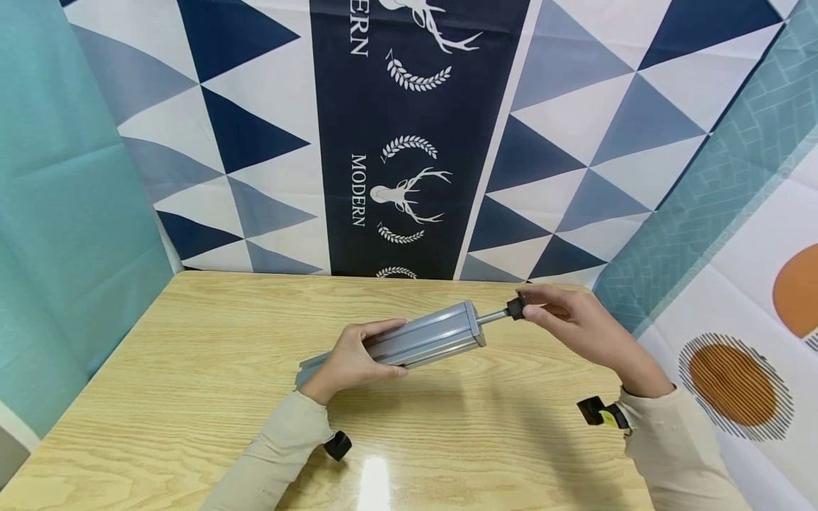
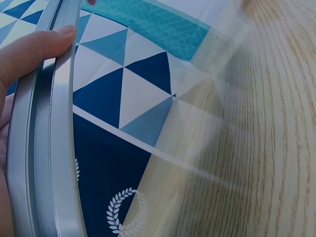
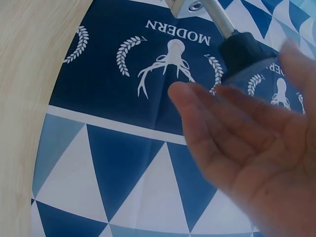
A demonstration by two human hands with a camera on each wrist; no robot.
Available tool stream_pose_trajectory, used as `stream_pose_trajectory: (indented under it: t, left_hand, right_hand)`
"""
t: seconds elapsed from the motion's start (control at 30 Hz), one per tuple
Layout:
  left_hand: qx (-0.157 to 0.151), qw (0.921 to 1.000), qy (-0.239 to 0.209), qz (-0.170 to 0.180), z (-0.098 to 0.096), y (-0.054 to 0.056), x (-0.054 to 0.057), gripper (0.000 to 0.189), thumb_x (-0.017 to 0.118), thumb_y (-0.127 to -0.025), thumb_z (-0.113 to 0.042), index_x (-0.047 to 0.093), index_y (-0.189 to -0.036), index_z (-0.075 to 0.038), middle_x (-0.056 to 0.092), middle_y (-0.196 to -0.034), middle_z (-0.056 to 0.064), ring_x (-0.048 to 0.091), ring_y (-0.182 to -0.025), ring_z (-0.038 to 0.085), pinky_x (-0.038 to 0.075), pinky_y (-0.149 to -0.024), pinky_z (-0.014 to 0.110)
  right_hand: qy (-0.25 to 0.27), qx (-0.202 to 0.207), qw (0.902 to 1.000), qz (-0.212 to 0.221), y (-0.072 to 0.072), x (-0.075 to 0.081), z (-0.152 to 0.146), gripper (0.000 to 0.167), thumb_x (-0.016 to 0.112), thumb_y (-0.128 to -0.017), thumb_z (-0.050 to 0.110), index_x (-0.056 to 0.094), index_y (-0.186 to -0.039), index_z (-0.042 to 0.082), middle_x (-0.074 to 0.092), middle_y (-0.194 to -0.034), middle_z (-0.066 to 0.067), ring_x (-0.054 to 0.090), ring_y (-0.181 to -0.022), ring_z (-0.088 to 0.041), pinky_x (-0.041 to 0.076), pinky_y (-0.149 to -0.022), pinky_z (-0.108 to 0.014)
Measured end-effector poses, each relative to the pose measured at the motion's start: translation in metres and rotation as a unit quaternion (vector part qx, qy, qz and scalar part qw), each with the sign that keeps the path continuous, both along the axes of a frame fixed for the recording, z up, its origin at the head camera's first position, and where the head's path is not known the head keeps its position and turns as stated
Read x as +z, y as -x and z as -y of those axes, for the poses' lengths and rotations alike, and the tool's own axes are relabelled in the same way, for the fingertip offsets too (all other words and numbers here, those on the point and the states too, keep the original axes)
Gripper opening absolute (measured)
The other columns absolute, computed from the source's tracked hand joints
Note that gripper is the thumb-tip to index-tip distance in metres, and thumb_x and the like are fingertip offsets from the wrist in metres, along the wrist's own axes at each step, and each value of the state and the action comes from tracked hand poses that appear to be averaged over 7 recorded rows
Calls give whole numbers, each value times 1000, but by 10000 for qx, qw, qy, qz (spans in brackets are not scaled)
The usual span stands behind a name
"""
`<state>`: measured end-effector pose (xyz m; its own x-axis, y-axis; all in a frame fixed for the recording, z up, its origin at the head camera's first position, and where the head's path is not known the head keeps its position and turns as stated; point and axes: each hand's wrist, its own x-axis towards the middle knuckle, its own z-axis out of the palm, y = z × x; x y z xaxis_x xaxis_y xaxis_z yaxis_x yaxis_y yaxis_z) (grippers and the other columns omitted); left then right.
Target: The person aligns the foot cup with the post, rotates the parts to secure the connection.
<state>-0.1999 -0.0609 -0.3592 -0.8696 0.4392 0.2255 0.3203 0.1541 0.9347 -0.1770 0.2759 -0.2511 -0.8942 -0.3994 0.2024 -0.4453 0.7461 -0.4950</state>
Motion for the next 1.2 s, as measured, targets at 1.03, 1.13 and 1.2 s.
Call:
stream_pose_trajectory:
  t: [1.03,1.13,1.2]
  left_hand:
    - [-68,9998,-110,-122,0,21,-35,72,91,-63,-21,63,-129,-21,62,-128,2,61,-108,18,46,-90,33]
    - [-76,9998,-117,-119,0,21,-35,72,91,-63,-21,63,-129,-21,62,-128,2,61,-108,17,47,-90,32]
    - [-83,9998,-129,-124,0,21,-36,72,91,-63,-21,63,-129,-21,62,-129,2,61,-108,17,47,-90,32]
  right_hand:
    - [-56,41,9990,-451,-2,-2,-1,36,64,-93,15,61,-125,-1,68,-107,-10,64,-87,-8,52,-74,-22]
    - [-77,-282,9992,-271,-2,-2,0,34,60,-96,22,64,-121,-1,68,-108,-13,66,-87,-14,52,-71,-26]
    - [-67,-405,9990,-189,-1,-3,0,33,58,-97,24,66,-118,0,69,-104,-12,67,-85,-17,52,-70,-28]
